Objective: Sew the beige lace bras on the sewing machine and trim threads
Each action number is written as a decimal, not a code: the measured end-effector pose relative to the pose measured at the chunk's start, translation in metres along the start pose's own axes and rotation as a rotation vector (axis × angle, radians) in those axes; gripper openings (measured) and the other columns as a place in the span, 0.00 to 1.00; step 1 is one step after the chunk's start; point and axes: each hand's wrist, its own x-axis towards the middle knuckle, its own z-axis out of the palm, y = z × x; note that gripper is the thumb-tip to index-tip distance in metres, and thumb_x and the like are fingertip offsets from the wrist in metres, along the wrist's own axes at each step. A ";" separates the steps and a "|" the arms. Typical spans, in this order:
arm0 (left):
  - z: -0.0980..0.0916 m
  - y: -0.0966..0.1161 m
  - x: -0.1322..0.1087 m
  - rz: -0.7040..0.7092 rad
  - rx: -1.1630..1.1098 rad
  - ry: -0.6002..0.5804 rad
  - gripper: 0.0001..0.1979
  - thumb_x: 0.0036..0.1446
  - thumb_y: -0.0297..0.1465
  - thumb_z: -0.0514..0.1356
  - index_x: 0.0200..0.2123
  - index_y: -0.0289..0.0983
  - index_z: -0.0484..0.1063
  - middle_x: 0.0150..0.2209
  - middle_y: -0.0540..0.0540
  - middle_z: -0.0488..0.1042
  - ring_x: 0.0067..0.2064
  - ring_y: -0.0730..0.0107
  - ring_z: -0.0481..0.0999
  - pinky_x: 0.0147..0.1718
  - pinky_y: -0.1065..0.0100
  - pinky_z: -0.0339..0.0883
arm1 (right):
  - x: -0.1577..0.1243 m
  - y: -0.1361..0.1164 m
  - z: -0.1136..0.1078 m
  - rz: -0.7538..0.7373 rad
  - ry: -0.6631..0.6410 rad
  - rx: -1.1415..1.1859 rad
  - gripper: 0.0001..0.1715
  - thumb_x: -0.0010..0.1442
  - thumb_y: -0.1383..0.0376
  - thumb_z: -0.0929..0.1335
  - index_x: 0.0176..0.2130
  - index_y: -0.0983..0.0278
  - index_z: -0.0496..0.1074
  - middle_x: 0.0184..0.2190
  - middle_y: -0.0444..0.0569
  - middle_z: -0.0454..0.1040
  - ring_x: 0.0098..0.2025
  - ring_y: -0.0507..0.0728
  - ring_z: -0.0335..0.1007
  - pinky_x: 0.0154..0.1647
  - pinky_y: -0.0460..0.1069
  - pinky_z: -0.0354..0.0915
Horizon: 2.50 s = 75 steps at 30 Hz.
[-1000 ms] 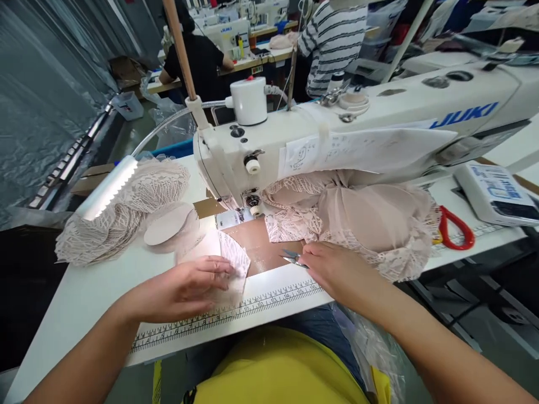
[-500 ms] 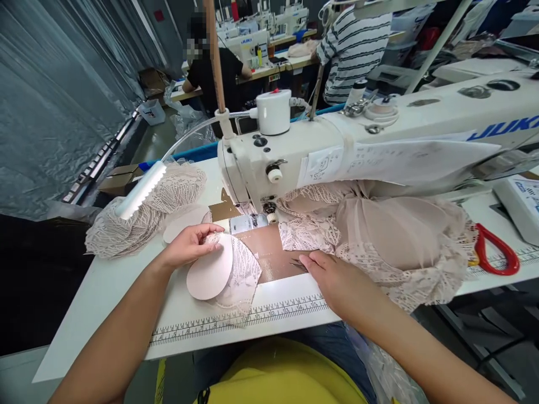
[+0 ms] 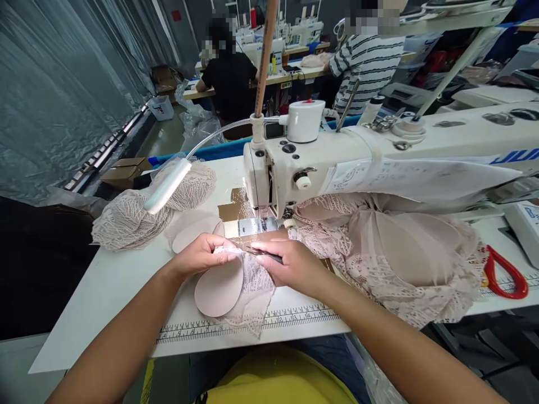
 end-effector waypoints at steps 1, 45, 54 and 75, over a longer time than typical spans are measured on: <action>0.001 0.000 0.000 0.010 -0.009 -0.012 0.14 0.51 0.37 0.65 0.38 0.33 0.77 0.34 0.44 0.76 0.36 0.67 0.73 0.36 0.67 0.65 | 0.006 -0.001 0.001 -0.015 -0.007 0.030 0.20 0.61 0.60 0.64 0.51 0.61 0.72 0.50 0.51 0.74 0.51 0.60 0.69 0.53 0.56 0.63; 0.019 0.003 0.004 0.064 0.346 0.090 0.15 0.51 0.36 0.63 0.43 0.37 0.73 0.37 0.46 0.75 0.36 0.67 0.71 0.34 0.69 0.65 | 0.019 0.007 0.020 0.085 -0.034 0.266 0.11 0.60 0.61 0.64 0.34 0.65 0.73 0.30 0.47 0.74 0.34 0.55 0.69 0.35 0.49 0.64; 0.011 0.000 0.009 -0.039 0.019 -0.088 0.12 0.52 0.37 0.64 0.34 0.32 0.76 0.31 0.46 0.74 0.32 0.71 0.70 0.31 0.71 0.63 | 0.016 0.016 0.025 0.011 0.005 0.528 0.15 0.60 0.60 0.65 0.46 0.64 0.70 0.40 0.49 0.74 0.41 0.54 0.71 0.43 0.50 0.66; 0.007 -0.005 0.007 -0.049 -0.117 0.004 0.15 0.51 0.37 0.65 0.38 0.32 0.78 0.34 0.43 0.76 0.36 0.68 0.72 0.36 0.69 0.63 | 0.017 0.013 0.023 0.028 -0.019 0.438 0.13 0.60 0.60 0.66 0.44 0.62 0.72 0.37 0.47 0.73 0.37 0.53 0.69 0.40 0.49 0.66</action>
